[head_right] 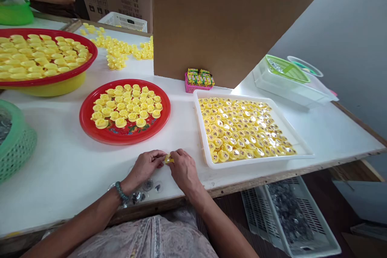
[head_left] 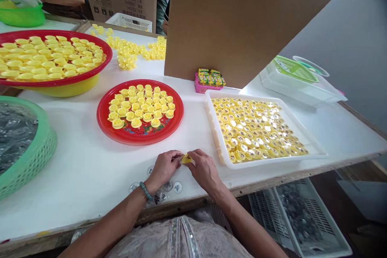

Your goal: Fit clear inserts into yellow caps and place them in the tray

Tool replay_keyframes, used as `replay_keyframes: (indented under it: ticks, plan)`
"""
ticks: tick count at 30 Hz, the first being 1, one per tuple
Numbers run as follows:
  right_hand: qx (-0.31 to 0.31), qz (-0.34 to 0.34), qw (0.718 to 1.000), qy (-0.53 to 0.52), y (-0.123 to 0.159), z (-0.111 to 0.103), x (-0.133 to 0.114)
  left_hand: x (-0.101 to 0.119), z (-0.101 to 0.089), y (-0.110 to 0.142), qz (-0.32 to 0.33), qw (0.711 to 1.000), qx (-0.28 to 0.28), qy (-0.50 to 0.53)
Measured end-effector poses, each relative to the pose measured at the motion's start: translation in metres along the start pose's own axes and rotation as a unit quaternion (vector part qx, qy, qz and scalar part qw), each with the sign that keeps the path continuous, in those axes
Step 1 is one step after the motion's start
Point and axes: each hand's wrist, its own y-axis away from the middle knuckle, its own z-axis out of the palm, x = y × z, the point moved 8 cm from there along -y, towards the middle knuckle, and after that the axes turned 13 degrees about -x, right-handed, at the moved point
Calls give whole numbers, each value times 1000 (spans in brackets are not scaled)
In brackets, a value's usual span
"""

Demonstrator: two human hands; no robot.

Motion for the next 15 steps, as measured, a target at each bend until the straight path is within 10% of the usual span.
replay_keyframes:
  ticks: [15]
  plan:
    - [-124, -56, 988, 71, -24, 4, -3, 0, 2, -2, -15, 999, -15, 43]
